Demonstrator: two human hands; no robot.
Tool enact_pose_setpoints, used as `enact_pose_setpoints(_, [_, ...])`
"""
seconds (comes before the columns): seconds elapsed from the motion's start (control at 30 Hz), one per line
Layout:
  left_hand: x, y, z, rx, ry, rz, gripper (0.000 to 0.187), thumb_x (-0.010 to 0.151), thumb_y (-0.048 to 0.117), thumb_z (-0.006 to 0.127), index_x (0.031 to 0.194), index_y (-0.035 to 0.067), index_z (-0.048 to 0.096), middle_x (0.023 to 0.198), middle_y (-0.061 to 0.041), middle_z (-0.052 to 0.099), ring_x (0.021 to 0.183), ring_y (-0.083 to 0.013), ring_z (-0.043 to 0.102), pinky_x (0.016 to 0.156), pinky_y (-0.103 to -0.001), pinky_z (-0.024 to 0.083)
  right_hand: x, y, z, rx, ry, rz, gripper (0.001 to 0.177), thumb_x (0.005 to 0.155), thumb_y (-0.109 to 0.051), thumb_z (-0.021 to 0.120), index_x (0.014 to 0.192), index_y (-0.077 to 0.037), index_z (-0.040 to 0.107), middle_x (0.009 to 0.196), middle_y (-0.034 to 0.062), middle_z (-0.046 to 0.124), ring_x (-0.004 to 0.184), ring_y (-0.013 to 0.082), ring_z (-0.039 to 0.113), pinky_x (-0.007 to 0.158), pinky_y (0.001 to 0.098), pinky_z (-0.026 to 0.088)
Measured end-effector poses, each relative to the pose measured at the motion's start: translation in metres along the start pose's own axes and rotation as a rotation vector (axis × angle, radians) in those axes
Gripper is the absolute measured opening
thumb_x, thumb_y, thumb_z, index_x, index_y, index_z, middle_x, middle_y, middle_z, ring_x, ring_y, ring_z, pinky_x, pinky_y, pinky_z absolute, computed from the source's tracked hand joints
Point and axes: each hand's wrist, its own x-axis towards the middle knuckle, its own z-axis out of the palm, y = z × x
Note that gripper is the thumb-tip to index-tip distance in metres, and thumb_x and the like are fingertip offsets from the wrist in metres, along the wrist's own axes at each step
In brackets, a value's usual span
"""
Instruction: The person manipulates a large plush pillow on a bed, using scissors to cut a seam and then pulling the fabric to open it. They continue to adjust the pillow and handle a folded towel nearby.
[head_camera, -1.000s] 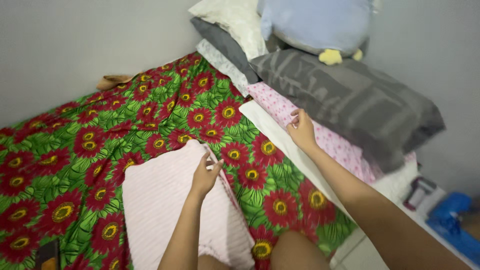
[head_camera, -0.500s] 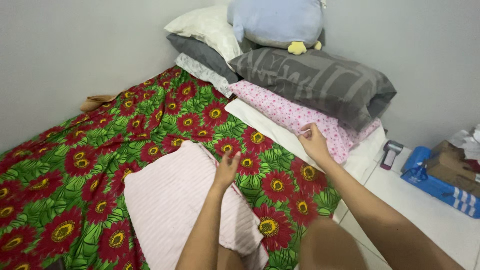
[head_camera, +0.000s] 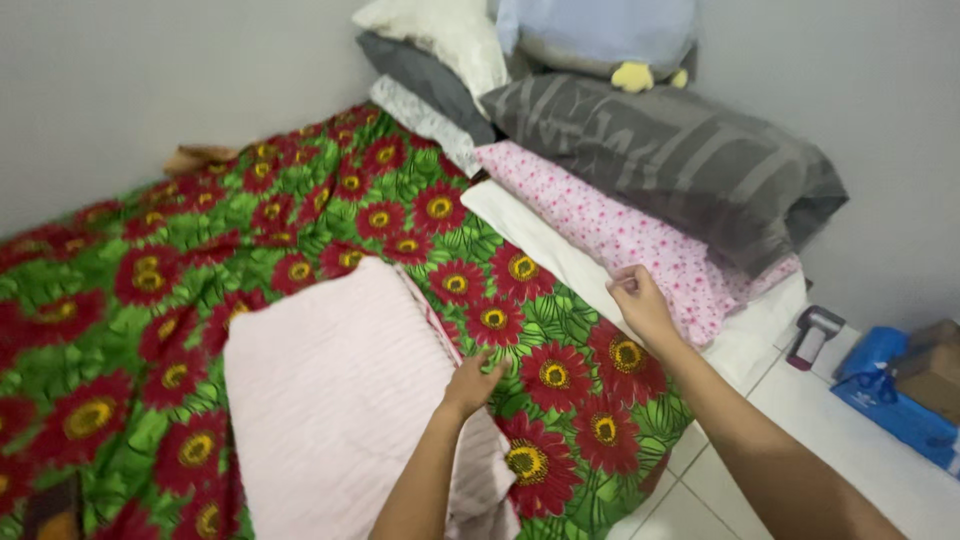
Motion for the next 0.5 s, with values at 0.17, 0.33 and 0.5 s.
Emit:
enact_pose_setpoints(0.17, [-0.052,-0.012,0.023,0.282,-0.284,-0.176,0.115,0.057,0.082,0.072,0.154,0.025,0.045,0.149,-0.008,0.058,0.141,-0.0300,0.052,0.117,-0.064,0.031,0.004,0.035,0.038,0.145,-0.100,0.117,0.028,0.093,-0.025,0.070,0.112,-0.007,0.060,0.090,0.0052,0.063,0.079,0.0174,0.060,0.070,0.0337,0.050])
enact_pose_setpoints(0.33, [-0.099,-0.039,0.042,0.942,-0.498,0.067,0.132,0.054,0.065,0.091,0.162,0.033,0.023,0.171,-0.006,0.013,0.158,-0.0376,0.004,0.110,-0.085,0.013,-0.020,0.073,0.077,0.054,-0.178,0.135,0.025,0.094,-0.020,0.069,0.113,-0.006,0.062,0.092,0.0065,0.066,0.081,0.0161,0.060,0.072,0.0312,0.049])
enact_pose_setpoints(0.5, [-0.114,-0.074,0.057,0.933,-0.247,0.214,0.120,0.062,0.049,0.093,0.159,0.034,0.025,0.169,-0.007,0.015,0.156,-0.0331,0.010,0.112,-0.081,0.014,-0.048,0.107,0.100,0.171,-0.336,0.238,0.020,0.095,-0.016,0.065,0.112,-0.007,0.062,0.097,0.0062,0.068,0.085,0.0156,0.064,0.076,0.0300,0.052])
